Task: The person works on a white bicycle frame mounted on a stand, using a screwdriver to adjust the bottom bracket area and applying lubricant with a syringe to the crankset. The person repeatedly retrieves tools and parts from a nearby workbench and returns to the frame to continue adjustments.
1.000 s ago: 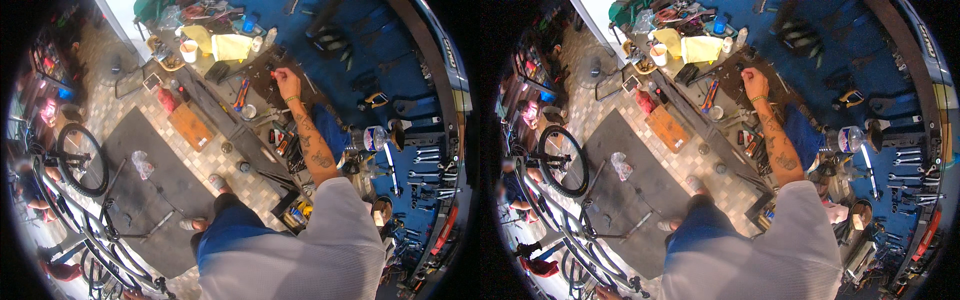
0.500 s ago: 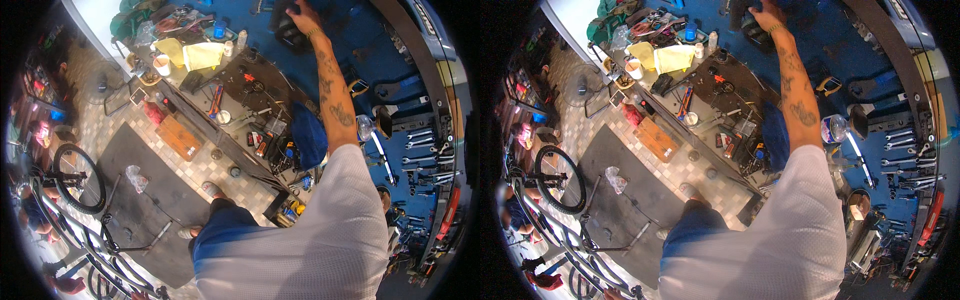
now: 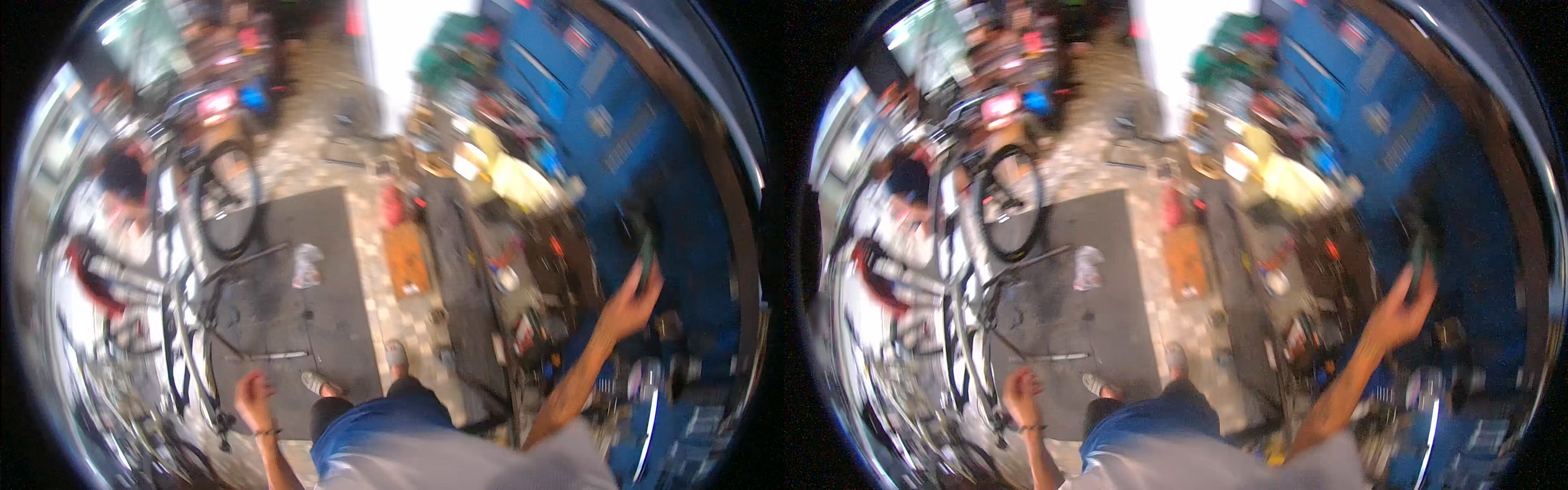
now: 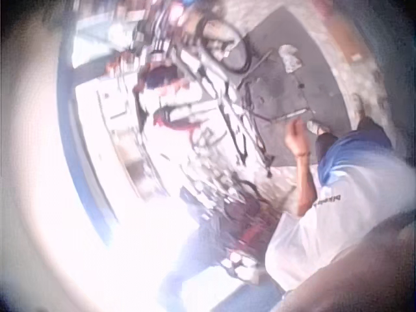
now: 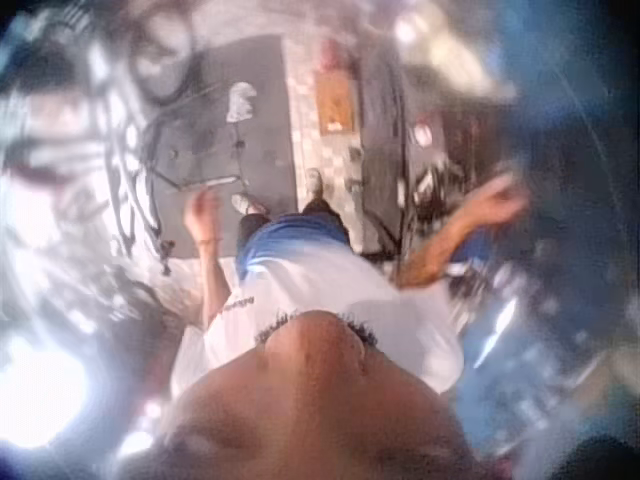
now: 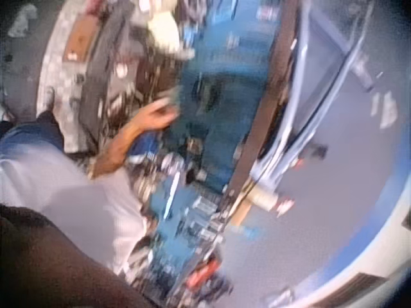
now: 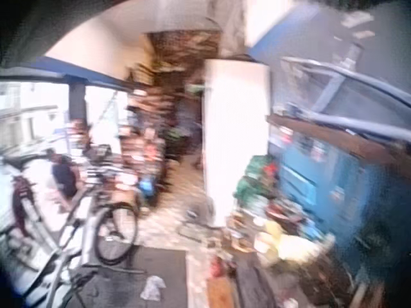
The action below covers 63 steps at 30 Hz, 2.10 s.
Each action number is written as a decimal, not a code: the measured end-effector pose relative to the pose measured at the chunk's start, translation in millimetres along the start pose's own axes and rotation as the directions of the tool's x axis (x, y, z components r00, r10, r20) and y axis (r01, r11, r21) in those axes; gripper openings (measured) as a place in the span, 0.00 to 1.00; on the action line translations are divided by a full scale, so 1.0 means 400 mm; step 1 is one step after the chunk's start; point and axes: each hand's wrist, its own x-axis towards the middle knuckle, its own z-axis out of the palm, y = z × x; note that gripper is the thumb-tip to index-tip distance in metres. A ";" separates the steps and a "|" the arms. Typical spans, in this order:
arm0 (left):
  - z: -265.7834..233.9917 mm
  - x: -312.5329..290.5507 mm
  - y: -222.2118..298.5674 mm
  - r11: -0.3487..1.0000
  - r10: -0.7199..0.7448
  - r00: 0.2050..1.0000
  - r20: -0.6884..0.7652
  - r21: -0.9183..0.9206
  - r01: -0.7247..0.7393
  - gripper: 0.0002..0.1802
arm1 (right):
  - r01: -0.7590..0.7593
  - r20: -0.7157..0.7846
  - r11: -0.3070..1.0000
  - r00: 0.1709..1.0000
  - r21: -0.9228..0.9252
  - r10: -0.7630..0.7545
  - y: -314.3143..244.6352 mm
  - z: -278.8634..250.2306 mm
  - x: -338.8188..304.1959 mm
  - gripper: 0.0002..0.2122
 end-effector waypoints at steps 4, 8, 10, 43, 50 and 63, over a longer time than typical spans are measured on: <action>0.210 -0.104 0.083 0.950 0.208 0.842 0.497 0.103 -0.295 0.13 | -0.387 0.592 0.849 0.798 0.361 0.112 -0.270 0.184 -0.541 0.09; 0.161 -0.121 0.105 0.949 0.309 0.805 0.507 -0.107 -0.296 0.12 | -0.785 0.976 0.583 0.201 0.208 -0.077 -0.622 0.352 -0.822 0.14; 0.058 -0.088 0.084 0.960 0.273 0.892 0.361 -0.038 -0.279 0.10 | -0.725 0.940 0.624 0.096 0.292 -0.328 -0.794 0.413 -0.847 0.15; -1.081 0.448 -0.500 0.630 -0.327 0.942 -0.070 -0.759 0.162 0.18 | -0.422 0.705 0.865 -0.525 0.271 -0.477 -1.697 0.655 -1.685 0.21; -1.078 0.462 -0.540 0.472 -0.177 0.984 0.016 -0.876 0.100 0.19 | -0.422 0.738 0.875 -0.508 0.237 -0.445 -1.698 0.670 -1.661 0.18; -1.046 0.451 -0.514 0.517 -0.425 0.898 -0.115 -0.845 0.137 0.11 | -0.430 0.806 0.868 -0.405 0.249 -0.432 -1.626 0.656 -1.593 0.16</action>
